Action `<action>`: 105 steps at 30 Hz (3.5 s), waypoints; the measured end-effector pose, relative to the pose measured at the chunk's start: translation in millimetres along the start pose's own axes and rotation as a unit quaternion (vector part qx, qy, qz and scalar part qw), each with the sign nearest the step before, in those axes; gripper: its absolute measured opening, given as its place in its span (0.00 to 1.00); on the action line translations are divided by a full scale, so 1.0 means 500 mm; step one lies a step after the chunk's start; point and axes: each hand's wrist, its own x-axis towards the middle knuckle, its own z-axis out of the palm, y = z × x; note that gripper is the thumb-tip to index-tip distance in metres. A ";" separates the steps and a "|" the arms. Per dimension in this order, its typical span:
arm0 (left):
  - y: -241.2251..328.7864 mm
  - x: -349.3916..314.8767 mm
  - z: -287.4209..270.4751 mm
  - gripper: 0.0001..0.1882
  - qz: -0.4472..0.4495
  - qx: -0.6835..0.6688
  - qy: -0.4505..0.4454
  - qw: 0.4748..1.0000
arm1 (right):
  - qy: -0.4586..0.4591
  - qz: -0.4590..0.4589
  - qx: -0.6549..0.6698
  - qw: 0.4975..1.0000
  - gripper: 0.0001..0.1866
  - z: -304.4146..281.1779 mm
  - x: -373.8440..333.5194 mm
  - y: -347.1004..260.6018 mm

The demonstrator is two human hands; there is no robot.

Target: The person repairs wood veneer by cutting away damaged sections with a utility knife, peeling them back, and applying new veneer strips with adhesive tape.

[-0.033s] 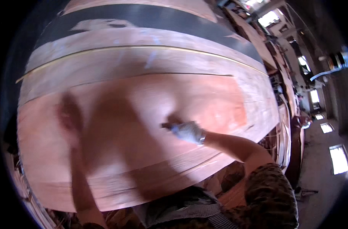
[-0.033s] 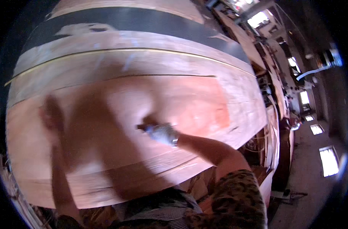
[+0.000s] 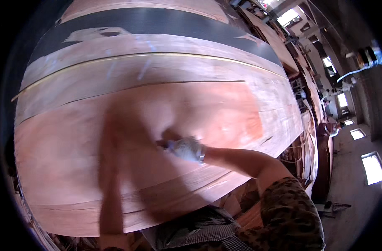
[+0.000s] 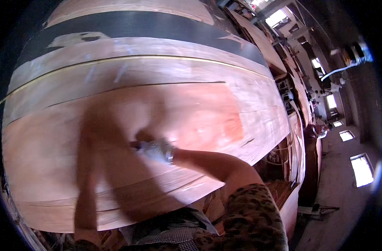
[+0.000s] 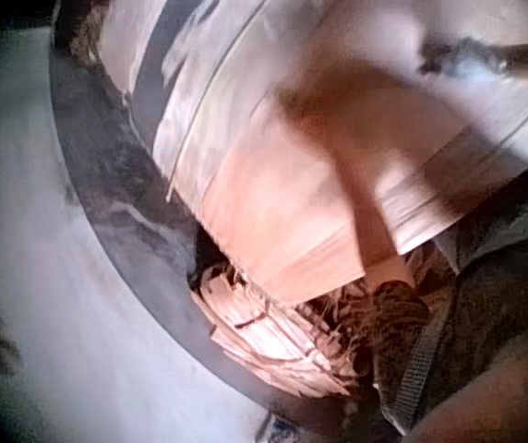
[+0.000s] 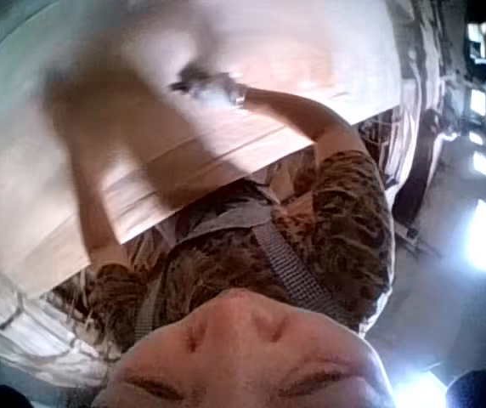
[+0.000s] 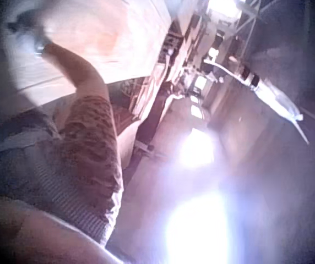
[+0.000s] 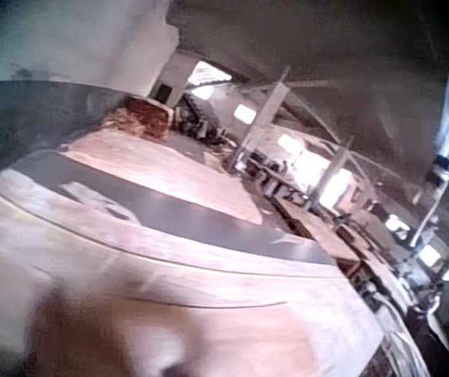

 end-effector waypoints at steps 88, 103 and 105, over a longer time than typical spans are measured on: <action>-0.461 0.055 0.434 0.24 0.091 0.802 0.065 0.586 | 0.242 -0.131 -0.040 0.961 0.14 0.109 -0.124 0.795; -0.721 -0.010 0.750 0.32 0.009 0.838 -0.165 0.520 | -0.026 0.356 0.154 0.921 0.11 0.308 -0.716 0.720; -0.729 -0.016 0.764 0.31 0.008 0.839 -0.171 0.517 | -0.005 0.375 0.157 0.913 0.11 0.318 -0.731 0.727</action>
